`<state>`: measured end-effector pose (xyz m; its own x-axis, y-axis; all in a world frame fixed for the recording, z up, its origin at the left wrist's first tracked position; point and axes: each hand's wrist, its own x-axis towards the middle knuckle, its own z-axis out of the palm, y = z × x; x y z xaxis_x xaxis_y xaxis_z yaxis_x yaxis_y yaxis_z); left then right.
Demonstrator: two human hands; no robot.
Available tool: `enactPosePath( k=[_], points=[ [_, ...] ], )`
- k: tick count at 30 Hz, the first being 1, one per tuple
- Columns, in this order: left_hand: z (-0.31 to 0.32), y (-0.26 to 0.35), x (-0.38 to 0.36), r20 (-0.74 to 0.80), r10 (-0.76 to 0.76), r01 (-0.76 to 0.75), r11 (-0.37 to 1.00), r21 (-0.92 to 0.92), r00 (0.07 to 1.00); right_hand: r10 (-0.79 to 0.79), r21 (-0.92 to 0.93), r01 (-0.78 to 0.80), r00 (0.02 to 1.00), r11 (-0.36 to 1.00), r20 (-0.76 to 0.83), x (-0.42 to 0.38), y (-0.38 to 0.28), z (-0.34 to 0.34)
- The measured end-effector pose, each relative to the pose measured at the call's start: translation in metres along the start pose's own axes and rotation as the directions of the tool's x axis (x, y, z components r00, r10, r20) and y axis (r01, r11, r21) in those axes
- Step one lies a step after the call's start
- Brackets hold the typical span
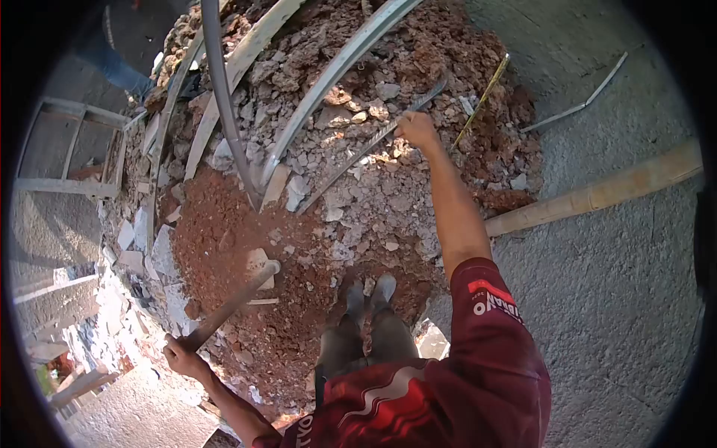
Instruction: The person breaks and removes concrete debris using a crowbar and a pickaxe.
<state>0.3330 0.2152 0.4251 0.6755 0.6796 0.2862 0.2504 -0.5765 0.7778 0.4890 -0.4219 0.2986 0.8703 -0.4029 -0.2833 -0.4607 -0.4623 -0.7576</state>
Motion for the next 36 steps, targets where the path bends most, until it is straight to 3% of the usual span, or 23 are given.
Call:
enactPosePath(
  k=[1,2,4,6,8,10,12,14,15,17,22,26,30,31,33,34,36],
  points=[
    [-0.002,-0.001,0.002,0.015,-0.032,0.031,0.999,0.036,0.999,0.074,0.296,-0.054,0.996,0.954,-0.054,-0.038,-0.004,0.015],
    [-0.004,-0.004,0.004,0.027,-0.022,0.021,0.999,0.041,0.999,0.061,0.512,-0.012,0.995,0.859,-0.079,-0.062,0.019,0.037],
    [-0.002,0.0,-0.003,0.02,-0.038,0.037,0.997,0.066,0.999,0.204,0.53,-0.104,0.97,0.842,-0.134,-0.113,0.082,0.081],
    [0.0,0.005,-0.015,0.025,-0.019,0.017,0.998,0.058,1.0,0.377,0.07,-0.373,0.884,0.925,-0.277,-0.174,0.108,0.08],
    [0.005,0.009,-0.03,0.023,0.019,-0.021,0.996,0.09,1.0,0.067,-0.382,-0.304,0.849,0.873,-0.524,-0.201,0.16,0.073],
    [0.011,0.007,-0.041,0.001,0.045,-0.045,0.994,0.103,0.999,-0.145,-0.536,-0.17,0.856,0.827,-0.496,-0.201,0.162,0.018],
    [0.014,0.009,-0.049,0.038,0.06,-0.064,0.989,0.131,0.997,-0.185,-0.758,-0.214,0.896,0.616,-0.404,-0.176,0.162,-0.033],
    [0.02,0.018,-0.059,0.037,0.085,-0.09,0.981,0.17,0.996,-0.091,-0.855,-0.199,0.957,0.478,-0.274,-0.151,0.177,-0.07],
    [0.024,0.026,-0.063,0.036,0.078,-0.083,0.978,0.192,0.996,-0.107,-0.863,-0.18,0.96,0.472,-0.259,-0.144,0.193,-0.081],
    [0.029,0.028,-0.06,0.046,0.059,-0.065,0.985,0.159,0.997,0.162,-0.934,-0.103,0.986,0.342,-0.049,-0.129,0.224,-0.099],
    [0.036,0.036,-0.067,0.031,0.062,-0.065,0.992,0.108,0.998,0.25,-0.946,0.124,0.947,0.301,0.204,-0.113,0.19,-0.137],
    [0.031,0.021,-0.079,0.006,0.059,-0.06,0.997,0.044,0.998,0.26,-0.934,0.054,0.953,0.352,0.153,-0.096,0.163,-0.174],
    [0.021,0.008,-0.09,-0.027,0.016,-0.015,0.999,0.028,1.0,0.133,-0.952,0.19,0.965,0.241,0.227,-0.112,0.161,-0.158],
    [0.021,0.012,-0.095,-0.036,0.0,0.001,1.0,0.029,0.999,0.123,-0.949,0.216,0.961,0.229,0.249,-0.116,0.169,-0.144],
    [0.018,0.009,-0.102,0.008,-0.03,0.03,0.999,-0.016,1.0,0.251,-0.975,0.193,0.944,0.11,0.215,-0.098,0.248,-0.124],
    [0.023,0.007,-0.103,0.003,0.014,-0.014,1.0,0.018,1.0,0.236,-0.966,0.237,0.938,0.101,0.255,-0.093,0.247,-0.12],
    [0.016,0.0,-0.106,0.007,0.043,-0.044,0.994,0.103,0.999,0.222,-0.974,0.173,0.954,0.146,0.203,-0.101,0.235,-0.113]
  ],
)
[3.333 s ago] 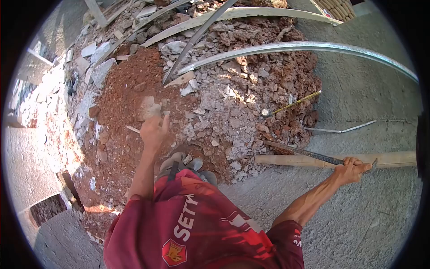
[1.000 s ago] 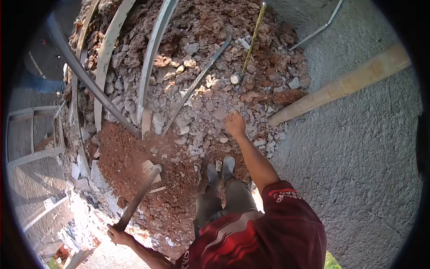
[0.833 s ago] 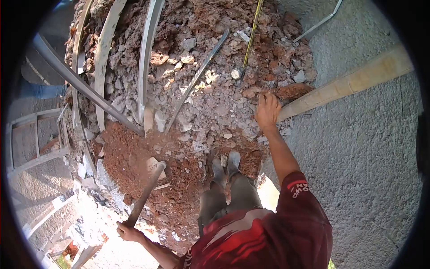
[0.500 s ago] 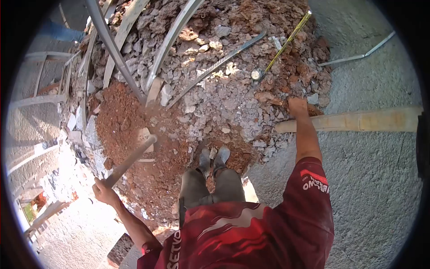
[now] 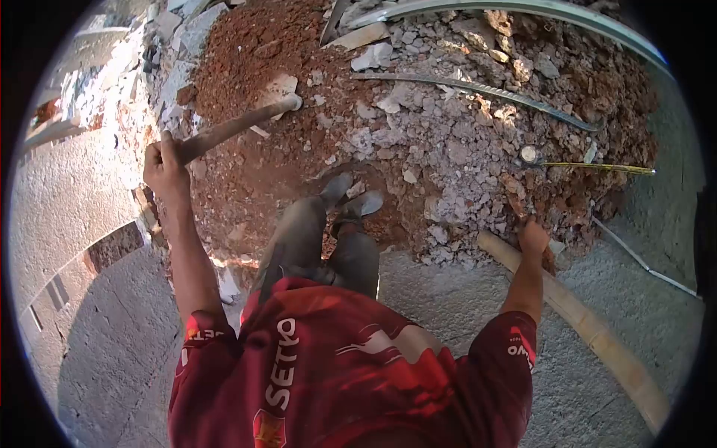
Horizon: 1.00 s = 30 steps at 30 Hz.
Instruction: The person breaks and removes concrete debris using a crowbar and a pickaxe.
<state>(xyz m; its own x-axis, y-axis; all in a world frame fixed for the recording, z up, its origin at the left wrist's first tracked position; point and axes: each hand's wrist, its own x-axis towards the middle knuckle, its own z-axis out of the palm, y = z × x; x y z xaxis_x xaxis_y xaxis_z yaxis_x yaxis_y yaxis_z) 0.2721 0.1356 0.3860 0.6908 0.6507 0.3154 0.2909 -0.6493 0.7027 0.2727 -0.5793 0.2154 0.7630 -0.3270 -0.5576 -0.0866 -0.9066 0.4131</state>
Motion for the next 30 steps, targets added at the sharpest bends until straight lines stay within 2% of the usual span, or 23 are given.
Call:
enactPosePath(
  k=[1,3,4,5,7,8,9,10,12,13,15,17,18,19,20,21,23,25,26,27,28,29,30],
  points=[
    [0.001,0.001,0.0,-0.011,-0.02,0.02,1.0,-0.005,1.0,-0.008,-0.006,0.008,1.0,1.0,0.018,-0.008,0.003,-0.01],
    [-0.001,0.001,0.001,-0.02,-0.043,0.043,0.999,-0.021,0.999,0.02,-0.014,-0.018,0.984,1.0,0.179,-0.013,0.015,-0.037],
    [-0.001,0.0,0.002,-0.014,-0.051,0.05,0.998,-0.045,0.999,-0.046,-0.026,0.048,0.997,0.999,0.068,-0.02,0.027,-0.039],
    [0.002,0.001,0.005,-0.001,-0.054,0.054,0.996,-0.076,0.999,-0.026,-0.026,0.028,0.997,0.999,0.07,-0.026,0.038,-0.046],
    [0.003,0.008,0.007,0.006,-0.081,0.081,0.992,-0.096,0.997,-0.004,0.078,0.004,1.0,0.997,0.002,-0.038,0.071,-0.064],
    [0.004,0.007,0.007,0.006,-0.064,0.064,0.99,-0.128,0.998,-0.001,0.16,0.014,0.997,0.987,-0.08,-0.041,0.086,-0.065],
    [0.002,0.001,0.01,0.031,-0.06,0.064,0.988,-0.14,0.998,0.047,0.151,-0.033,0.995,0.988,-0.09,-0.046,0.096,-0.076],
    [0.0,0.001,0.013,0.048,-0.037,0.042,0.994,-0.102,0.998,0.155,0.244,-0.111,0.973,0.963,-0.169,-0.049,0.1,-0.087],
    [0.001,-0.002,0.014,0.048,-0.047,0.052,0.992,-0.114,0.998,0.275,0.342,-0.183,0.931,0.922,-0.242,-0.051,0.119,-0.099],
    [0.001,-0.006,0.016,0.041,-0.03,0.033,0.996,-0.083,0.999,0.365,0.519,-0.199,0.9,0.831,-0.238,-0.045,0.137,-0.106],
    [0.003,-0.005,0.018,0.037,-0.033,0.035,0.997,-0.065,0.999,0.5,0.811,-0.156,0.846,0.564,-0.185,-0.026,0.168,-0.123],
    [0.001,0.0,0.017,0.029,-0.066,0.068,0.995,-0.071,0.997,0.633,0.812,-0.018,0.636,0.583,-0.441,-0.011,0.191,-0.145],
    [0.002,0.015,0.013,0.013,-0.08,0.08,0.996,-0.04,0.997,0.813,0.854,-0.116,0.394,0.507,-0.429,0.007,0.216,-0.152],
    [0.002,0.014,0.013,0.022,-0.08,0.081,0.995,-0.052,0.997,0.958,0.991,-0.101,0.282,0.084,-0.053,0.006,0.226,-0.179],
    [0.001,0.012,0.012,0.022,-0.063,0.065,0.994,-0.082,0.998,0.956,0.962,0.099,0.174,-0.256,0.237,0.006,0.23,-0.198],
    [0.001,0.007,0.013,0.019,-0.036,0.037,0.997,-0.062,0.999,0.95,0.961,0.087,0.197,-0.264,0.243,0.009,0.22,-0.192],
    [0.002,0.008,0.01,-0.02,0.027,-0.028,1.0,-0.015,0.999,0.953,0.985,0.053,0.25,0.163,-0.171,0.007,0.203,-0.181],
    [0.0,0.015,0.01,-0.049,0.01,-0.01,1.0,0.005,0.999,0.778,0.819,0.06,0.277,0.571,-0.564,0.007,0.196,-0.179],
    [0.004,0.017,0.008,-0.064,-0.014,0.015,1.0,0.012,0.998,0.705,0.762,0.16,0.3,0.627,-0.643,0.0,0.15,-0.162],
    [0.005,0.01,0.011,-0.074,0.019,-0.018,1.0,0.008,0.997,0.678,0.755,0.236,0.336,0.612,-0.654,-0.022,0.084,-0.154],
    [0.008,0.014,0.011,-0.08,-0.042,0.038,0.998,-0.053,0.996,0.596,0.772,0.329,0.496,0.544,-0.631,-0.02,0.044,-0.11],
    [0.009,0.019,0.01,-0.079,-0.102,0.093,0.989,-0.114,0.992,0.524,0.841,0.422,0.658,0.338,-0.54,-0.046,-0.02,-0.086],
    [0.01,0.013,0.011,-0.056,-0.07,0.057,0.977,-0.205,0.996,0.345,0.923,0.277,0.867,0.269,-0.36,-0.059,-0.064,-0.034]
  ],
)
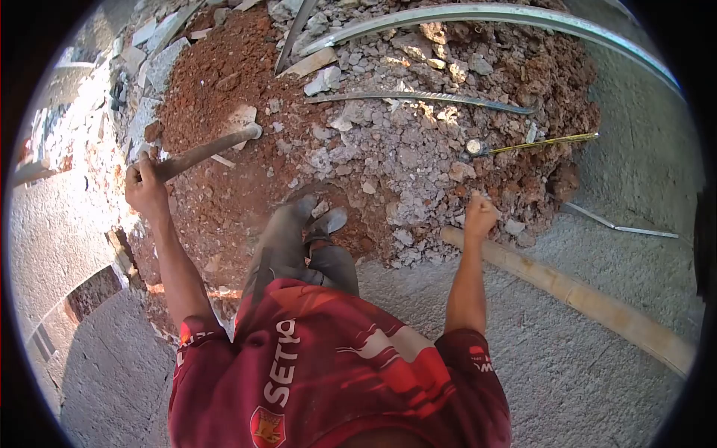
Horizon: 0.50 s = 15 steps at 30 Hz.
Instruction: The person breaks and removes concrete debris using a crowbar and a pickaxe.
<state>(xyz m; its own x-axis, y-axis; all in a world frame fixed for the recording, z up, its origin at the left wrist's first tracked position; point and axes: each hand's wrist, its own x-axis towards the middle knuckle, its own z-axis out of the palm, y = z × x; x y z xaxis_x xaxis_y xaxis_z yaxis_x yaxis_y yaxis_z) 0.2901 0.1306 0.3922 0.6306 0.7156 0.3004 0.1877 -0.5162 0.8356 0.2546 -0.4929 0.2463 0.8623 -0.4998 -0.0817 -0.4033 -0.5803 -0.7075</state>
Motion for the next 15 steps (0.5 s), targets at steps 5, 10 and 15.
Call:
enactPosePath(
  k=[5,10,15],
  points=[
    [0.015,-0.002,-0.003,-0.182,-0.09,0.022,0.939,-0.343,0.979,0.135,-0.116,-0.089,0.854,0.989,0.502,-0.265,0.034,0.116],
    [0.026,-0.01,-0.014,-0.053,0.099,-0.112,0.895,-0.432,0.994,0.169,-0.181,-0.066,0.744,0.981,0.646,-0.288,0.054,0.082],
    [0.053,0.001,-0.001,0.204,0.235,-0.135,0.901,-0.412,0.95,0.371,0.102,-0.397,0.906,0.912,0.206,-0.232,0.063,0.028]
  ],
)
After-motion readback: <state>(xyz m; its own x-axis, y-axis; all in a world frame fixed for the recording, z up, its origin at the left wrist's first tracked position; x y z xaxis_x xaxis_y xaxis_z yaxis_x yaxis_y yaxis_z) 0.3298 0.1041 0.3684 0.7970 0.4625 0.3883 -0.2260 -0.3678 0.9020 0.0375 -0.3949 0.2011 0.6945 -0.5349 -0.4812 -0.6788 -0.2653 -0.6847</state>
